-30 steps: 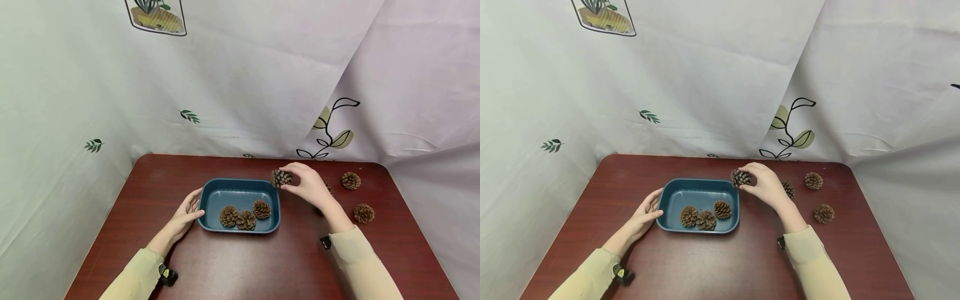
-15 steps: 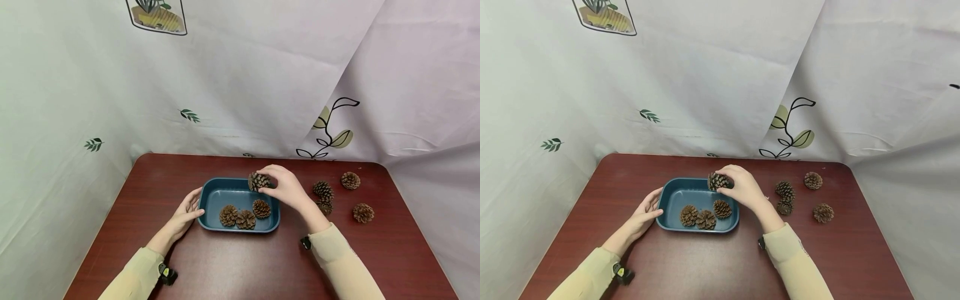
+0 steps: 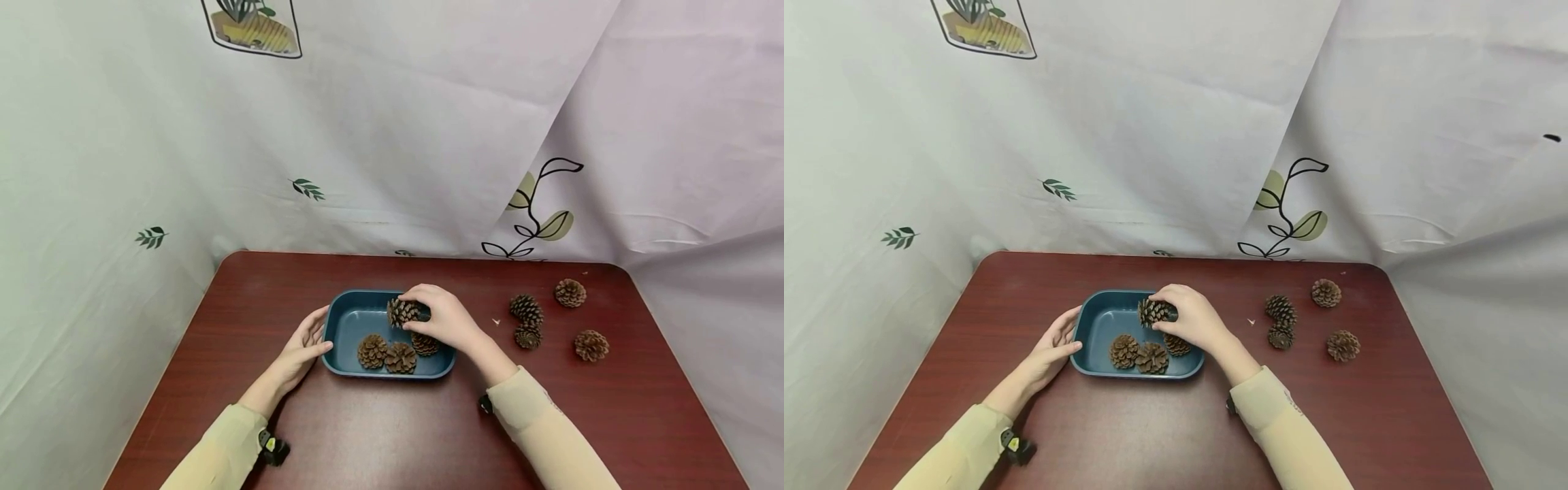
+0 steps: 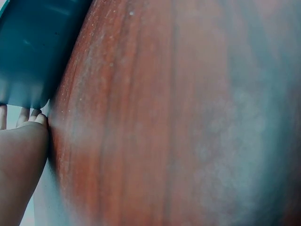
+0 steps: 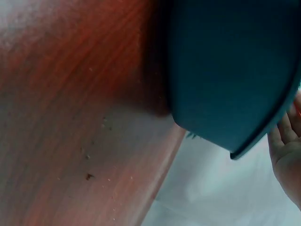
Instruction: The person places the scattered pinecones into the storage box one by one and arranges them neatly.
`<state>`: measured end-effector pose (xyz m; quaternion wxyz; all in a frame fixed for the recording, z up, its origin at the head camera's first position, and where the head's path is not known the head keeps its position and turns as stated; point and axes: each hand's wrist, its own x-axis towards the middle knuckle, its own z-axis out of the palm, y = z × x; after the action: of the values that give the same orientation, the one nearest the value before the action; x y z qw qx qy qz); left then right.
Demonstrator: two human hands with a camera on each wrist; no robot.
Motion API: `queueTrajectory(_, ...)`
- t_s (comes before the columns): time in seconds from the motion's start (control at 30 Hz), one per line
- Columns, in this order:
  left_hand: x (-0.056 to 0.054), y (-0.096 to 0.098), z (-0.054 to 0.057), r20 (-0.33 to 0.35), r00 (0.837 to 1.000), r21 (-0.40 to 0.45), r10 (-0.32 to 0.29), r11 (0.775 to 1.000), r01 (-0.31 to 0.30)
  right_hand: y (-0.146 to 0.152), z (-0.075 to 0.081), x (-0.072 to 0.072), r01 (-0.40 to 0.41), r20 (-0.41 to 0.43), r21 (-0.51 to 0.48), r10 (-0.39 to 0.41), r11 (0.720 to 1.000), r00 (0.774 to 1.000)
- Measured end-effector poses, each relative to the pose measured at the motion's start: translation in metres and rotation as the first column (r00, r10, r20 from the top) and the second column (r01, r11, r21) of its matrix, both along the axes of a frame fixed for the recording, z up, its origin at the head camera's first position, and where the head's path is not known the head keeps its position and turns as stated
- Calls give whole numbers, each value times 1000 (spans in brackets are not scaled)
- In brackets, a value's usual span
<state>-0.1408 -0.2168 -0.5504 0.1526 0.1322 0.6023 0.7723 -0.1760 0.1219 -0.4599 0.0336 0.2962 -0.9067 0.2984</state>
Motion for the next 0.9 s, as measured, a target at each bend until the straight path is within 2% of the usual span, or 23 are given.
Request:
queueTrajectory(0.47, 1, 0, 1, 16, 1000, -9, 4, 1000, -4, -14, -16, -3, -44, 77, 150, 32, 988, 996)
queueTrajectory(0.9, 1, 0, 3, 21, 1000, -9, 0, 1000, 1, -15, -23, -4, -70, 137, 182, 45, 981, 990)
